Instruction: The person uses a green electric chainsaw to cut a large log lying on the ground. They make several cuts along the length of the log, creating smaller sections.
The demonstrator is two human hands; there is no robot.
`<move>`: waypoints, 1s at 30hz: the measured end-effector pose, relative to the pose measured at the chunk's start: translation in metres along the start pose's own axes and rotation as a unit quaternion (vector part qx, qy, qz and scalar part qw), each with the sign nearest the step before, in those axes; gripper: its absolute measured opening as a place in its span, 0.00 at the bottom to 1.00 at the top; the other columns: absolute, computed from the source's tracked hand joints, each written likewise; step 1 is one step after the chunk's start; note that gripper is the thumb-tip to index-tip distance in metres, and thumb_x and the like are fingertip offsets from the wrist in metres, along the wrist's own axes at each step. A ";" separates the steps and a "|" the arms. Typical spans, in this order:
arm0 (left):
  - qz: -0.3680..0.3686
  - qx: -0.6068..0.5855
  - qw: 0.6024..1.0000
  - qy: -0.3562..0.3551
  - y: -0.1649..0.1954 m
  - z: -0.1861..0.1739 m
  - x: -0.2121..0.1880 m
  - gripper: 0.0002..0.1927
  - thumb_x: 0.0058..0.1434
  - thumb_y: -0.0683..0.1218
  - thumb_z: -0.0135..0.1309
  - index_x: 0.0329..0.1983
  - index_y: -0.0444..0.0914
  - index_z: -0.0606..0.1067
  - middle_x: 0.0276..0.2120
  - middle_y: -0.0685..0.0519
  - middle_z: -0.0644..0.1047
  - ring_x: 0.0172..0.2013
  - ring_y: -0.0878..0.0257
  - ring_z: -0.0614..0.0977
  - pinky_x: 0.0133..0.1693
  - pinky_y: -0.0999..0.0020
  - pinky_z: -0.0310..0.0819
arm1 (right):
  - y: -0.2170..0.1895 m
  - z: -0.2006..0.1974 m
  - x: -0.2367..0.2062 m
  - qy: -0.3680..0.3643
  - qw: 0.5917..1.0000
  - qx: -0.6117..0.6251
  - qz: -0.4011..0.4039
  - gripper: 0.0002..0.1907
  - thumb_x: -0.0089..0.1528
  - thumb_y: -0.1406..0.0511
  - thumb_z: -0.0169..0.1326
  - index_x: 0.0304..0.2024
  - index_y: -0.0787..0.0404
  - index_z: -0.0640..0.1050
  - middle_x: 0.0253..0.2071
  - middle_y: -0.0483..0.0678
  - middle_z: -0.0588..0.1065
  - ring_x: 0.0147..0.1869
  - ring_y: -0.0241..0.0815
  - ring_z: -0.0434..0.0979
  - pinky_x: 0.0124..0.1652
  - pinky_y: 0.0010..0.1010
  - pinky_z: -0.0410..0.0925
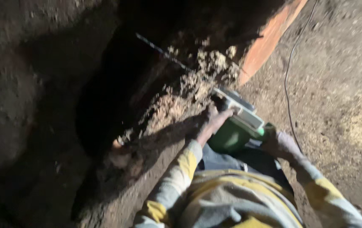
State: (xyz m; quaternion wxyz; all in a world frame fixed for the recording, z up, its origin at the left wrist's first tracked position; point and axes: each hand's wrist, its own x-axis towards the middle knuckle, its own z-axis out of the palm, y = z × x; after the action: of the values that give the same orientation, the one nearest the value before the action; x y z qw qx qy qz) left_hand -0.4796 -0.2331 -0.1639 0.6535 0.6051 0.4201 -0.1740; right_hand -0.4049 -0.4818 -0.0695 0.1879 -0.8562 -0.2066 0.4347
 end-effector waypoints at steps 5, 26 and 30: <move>0.076 -0.017 0.993 -0.085 -0.039 0.007 -0.007 0.54 0.62 0.64 0.58 0.73 0.17 0.57 0.72 0.28 0.62 0.71 0.44 0.62 0.68 0.62 0.54 | 0.017 -0.003 -0.004 -0.058 0.996 -0.046 0.051 0.21 0.51 0.59 0.63 0.47 0.54 0.81 0.41 0.54 0.82 0.48 0.58 0.82 0.47 0.48 0.74; 0.082 -0.007 0.996 0.044 -0.045 0.037 -0.026 0.20 0.50 0.49 0.65 0.41 0.32 0.79 0.36 0.51 0.83 0.34 0.62 0.83 0.39 0.64 0.79 | 0.048 0.010 -0.026 -0.046 0.999 -0.020 -0.013 0.17 0.52 0.58 0.60 0.44 0.52 0.81 0.45 0.53 0.80 0.48 0.59 0.82 0.46 0.50 0.74; 0.103 -0.021 0.994 0.018 -0.038 0.027 -0.046 0.18 0.51 0.48 0.63 0.42 0.34 0.79 0.35 0.53 0.81 0.35 0.63 0.82 0.38 0.65 0.77 | 0.034 0.020 -0.041 -0.060 0.997 -0.039 0.018 0.21 0.50 0.58 0.61 0.46 0.51 0.80 0.46 0.53 0.79 0.49 0.59 0.81 0.45 0.51 0.74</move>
State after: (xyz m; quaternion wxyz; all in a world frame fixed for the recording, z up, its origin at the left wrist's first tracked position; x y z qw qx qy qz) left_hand -0.5255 -0.2791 -0.1559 0.6727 0.6344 0.3709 -0.0863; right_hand -0.4369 -0.5292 -0.0698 0.1334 -0.8389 -0.2185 0.4803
